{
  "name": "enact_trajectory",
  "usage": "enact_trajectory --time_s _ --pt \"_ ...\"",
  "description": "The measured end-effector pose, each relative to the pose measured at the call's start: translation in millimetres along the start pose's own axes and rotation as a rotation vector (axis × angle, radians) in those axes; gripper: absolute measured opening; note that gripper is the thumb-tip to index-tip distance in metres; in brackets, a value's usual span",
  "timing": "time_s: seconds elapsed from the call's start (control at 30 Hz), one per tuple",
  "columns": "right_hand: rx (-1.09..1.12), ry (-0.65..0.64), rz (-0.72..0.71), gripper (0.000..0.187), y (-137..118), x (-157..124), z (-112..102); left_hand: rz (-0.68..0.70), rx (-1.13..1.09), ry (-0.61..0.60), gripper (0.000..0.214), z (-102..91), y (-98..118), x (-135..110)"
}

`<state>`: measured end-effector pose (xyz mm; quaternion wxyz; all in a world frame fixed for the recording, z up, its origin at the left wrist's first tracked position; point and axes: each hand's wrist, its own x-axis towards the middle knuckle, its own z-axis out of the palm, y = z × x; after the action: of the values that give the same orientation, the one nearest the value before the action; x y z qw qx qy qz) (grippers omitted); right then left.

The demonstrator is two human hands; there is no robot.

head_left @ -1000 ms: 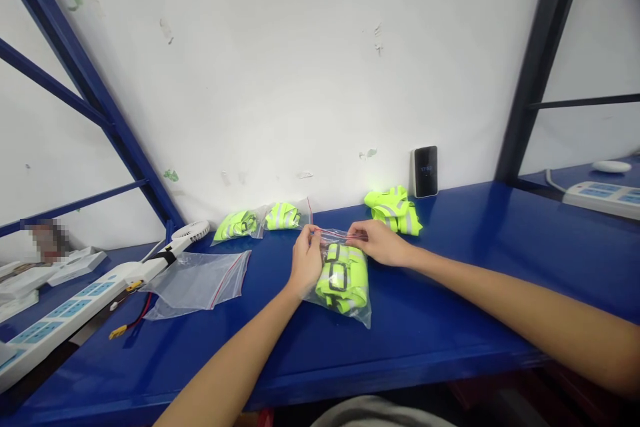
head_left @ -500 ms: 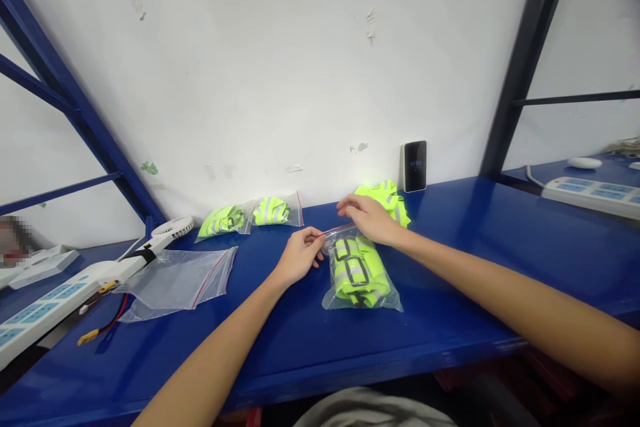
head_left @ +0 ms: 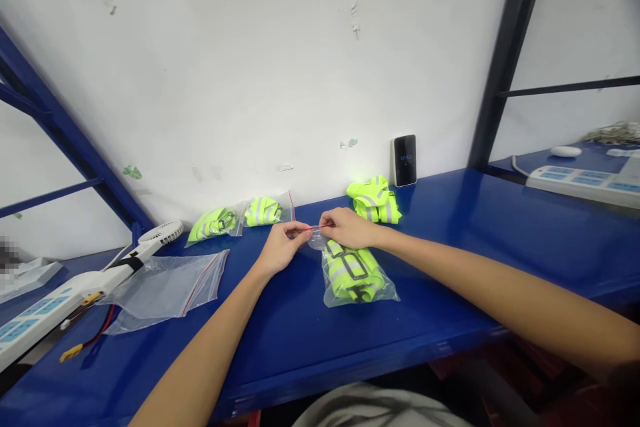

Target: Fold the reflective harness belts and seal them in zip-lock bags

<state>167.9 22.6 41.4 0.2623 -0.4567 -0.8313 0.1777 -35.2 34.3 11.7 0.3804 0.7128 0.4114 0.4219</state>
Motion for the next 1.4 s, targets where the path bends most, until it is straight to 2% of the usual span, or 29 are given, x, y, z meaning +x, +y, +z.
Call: enact_trajectory --time_s 0.17,0.3,0.4,0.57,1.07,1.4 --pt "0.08 0.055 -0.011 0.017 -0.7 -8.1 -2.3 -0.07 -0.062 0.03 0.033 2.2 4.3 -3.6" --pt "0.132 0.108 0.019 0.014 -2.9 -9.6 -1.2 0.001 0.006 0.031 0.029 2.9 4.8 -7.0" --pt "0.184 0.069 0.057 0.013 -0.6 -7.9 -5.4 0.065 0.046 0.05 0.026 5.8 6.8 -8.0" --pt "0.222 -0.002 0.069 0.011 3.4 -7.1 -15.4 0.028 -0.02 0.008 0.025 10.1 5.7 -8.3" --pt "0.184 0.004 0.026 0.018 3.7 -9.3 -15.8 0.096 0.079 0.071 0.024 13.8 8.6 -14.0" --pt "0.187 -0.004 -0.046 0.015 2.8 -11.0 -13.3 0.16 0.082 0.012 0.022 17.0 9.8 -17.3"
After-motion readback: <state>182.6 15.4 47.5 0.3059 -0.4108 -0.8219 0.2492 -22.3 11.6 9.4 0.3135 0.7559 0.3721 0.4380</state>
